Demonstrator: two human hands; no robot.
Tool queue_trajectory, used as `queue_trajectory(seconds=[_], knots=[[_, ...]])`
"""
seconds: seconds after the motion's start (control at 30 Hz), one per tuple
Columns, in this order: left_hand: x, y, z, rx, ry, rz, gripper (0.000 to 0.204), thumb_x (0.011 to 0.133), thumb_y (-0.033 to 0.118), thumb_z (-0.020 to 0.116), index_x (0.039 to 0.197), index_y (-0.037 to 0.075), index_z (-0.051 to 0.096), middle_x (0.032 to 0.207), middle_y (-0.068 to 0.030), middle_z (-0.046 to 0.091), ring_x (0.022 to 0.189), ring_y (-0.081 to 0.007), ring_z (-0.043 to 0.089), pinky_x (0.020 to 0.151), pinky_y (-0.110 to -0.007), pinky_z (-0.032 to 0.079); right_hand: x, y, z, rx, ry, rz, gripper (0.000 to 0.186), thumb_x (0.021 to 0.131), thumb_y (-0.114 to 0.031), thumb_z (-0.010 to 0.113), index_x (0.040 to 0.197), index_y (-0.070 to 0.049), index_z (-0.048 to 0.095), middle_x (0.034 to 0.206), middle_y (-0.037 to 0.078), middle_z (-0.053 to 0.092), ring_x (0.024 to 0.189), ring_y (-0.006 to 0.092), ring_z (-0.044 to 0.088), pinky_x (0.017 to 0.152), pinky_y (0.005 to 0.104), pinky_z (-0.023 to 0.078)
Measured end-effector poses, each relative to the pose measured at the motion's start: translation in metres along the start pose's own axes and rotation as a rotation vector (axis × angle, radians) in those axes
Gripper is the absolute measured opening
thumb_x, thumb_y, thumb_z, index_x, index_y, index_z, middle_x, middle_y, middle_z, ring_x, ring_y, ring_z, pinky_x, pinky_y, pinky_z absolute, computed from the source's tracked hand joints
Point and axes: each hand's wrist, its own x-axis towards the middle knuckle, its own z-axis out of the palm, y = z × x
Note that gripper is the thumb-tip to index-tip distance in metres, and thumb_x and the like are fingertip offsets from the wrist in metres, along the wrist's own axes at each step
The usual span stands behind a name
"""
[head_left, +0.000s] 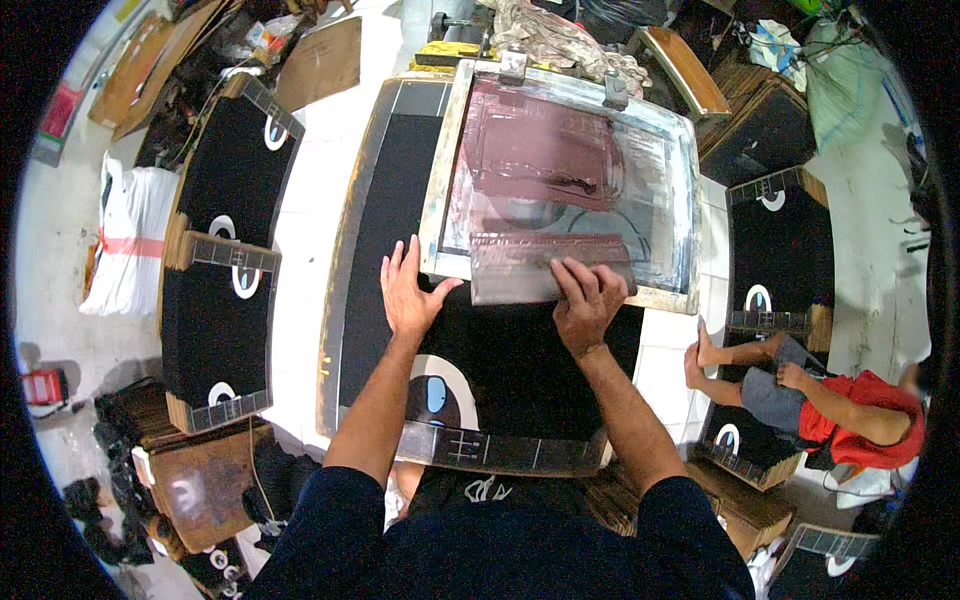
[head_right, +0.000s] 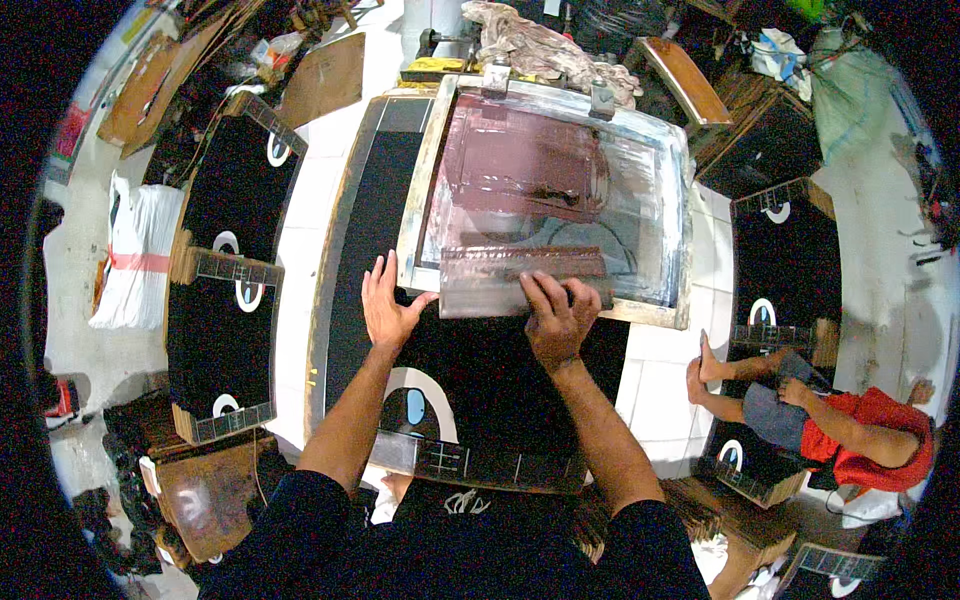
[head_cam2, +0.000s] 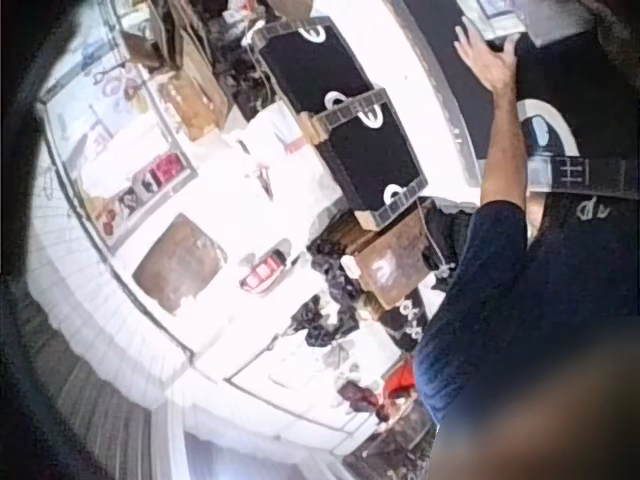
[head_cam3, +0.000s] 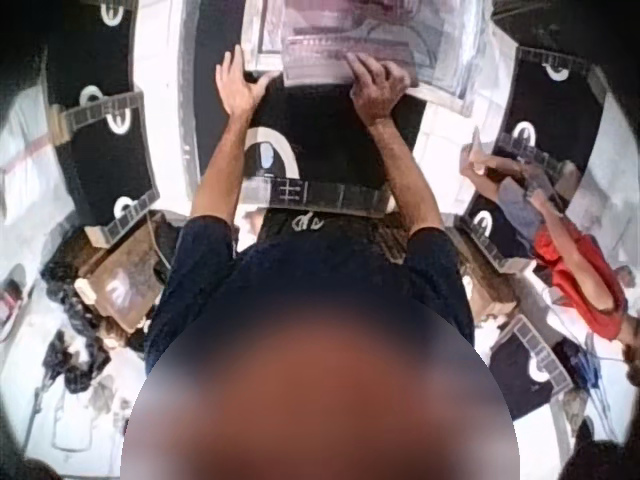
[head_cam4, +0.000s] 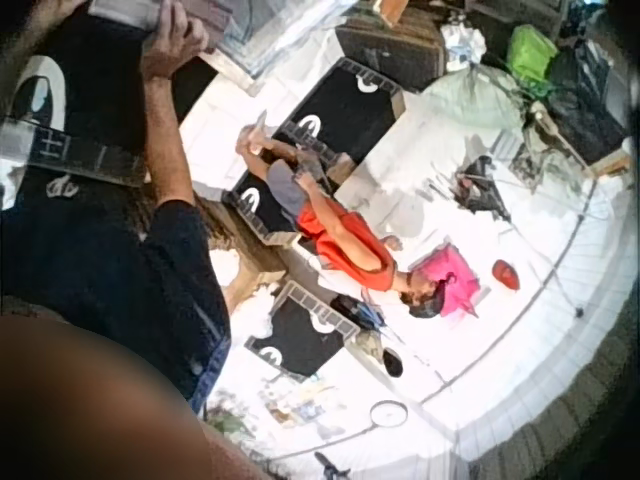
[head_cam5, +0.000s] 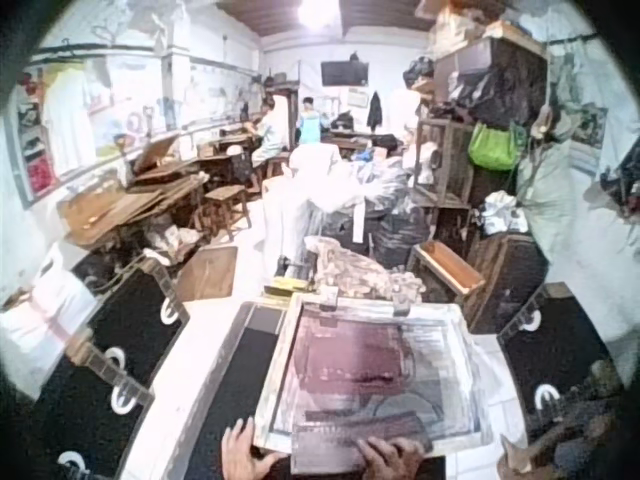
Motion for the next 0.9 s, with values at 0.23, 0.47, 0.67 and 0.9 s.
queue_trajectory(seconds=[0.23,0.47,0.67,0.9], knots=[[0.006,0.0,0.005,-0.35,0.121,0.011,0.094,0.067,0.033,0.094,0.145,-0.001,0.056,0.142,-0.0172,0.064,0.136,-0.037,0.057,0.12,-0.062,0.029,0.035,0.009,0.005,-0.011,0.057,0.139,0.036,0.085,-0.025,0.067,0.119,-0.016,0.072,0.121,-0.001,0.068,0.114,0.0272,0.056,0.102,0.0492,0.038],[0.033,0.044,-0.068,-0.449,0.242,0.042,0.084,0.067,0.017,0.095,0.14,-0.005,0.059,0.138,-0.0214,0.066,0.129,-0.0351,0.064,0.117,-0.058,0.038,0.078,-0.003,-0.014,0.005,0.299,0.085,0.038,0.089,-0.033,0.068,0.123,-0.016,0.069,0.117,0.003,0.069,0.111,0.0288,0.057,0.1,0.0472,0.037],[0.106,0.069,-0.113,-0.786,0.375,0.019,0.1,0.072,0.023,0.096,0.154,0.0,0.043,0.134,-0.0215,0.065,0.126,-0.0305,0.062,0.112,-0.043,0.044,0.236,0.029,-0.078,-0.148,0.428,-0.057,0.037,0.083,-0.008,0.062,0.118,-0.016,0.07,0.113,0.006,0.071,0.112,0.0302,0.061,0.101,0.0465,0.039],[-0.077,-0.071,-0.118,-0.011,-0.041,-0.351,0.107,0.08,0.049,0.087,0.154,-0.008,0.035,0.142,-0.0339,0.05,0.135,-0.0484,0.047,0.114,-0.053,0.039,0.368,0.037,-0.119,-0.136,0.449,-0.022,0.029,0.084,-0.008,0.068,0.113,-0.011,0.067,0.108,0.012,0.065,0.107,0.0365,0.059,0.091,0.0524,0.044]])
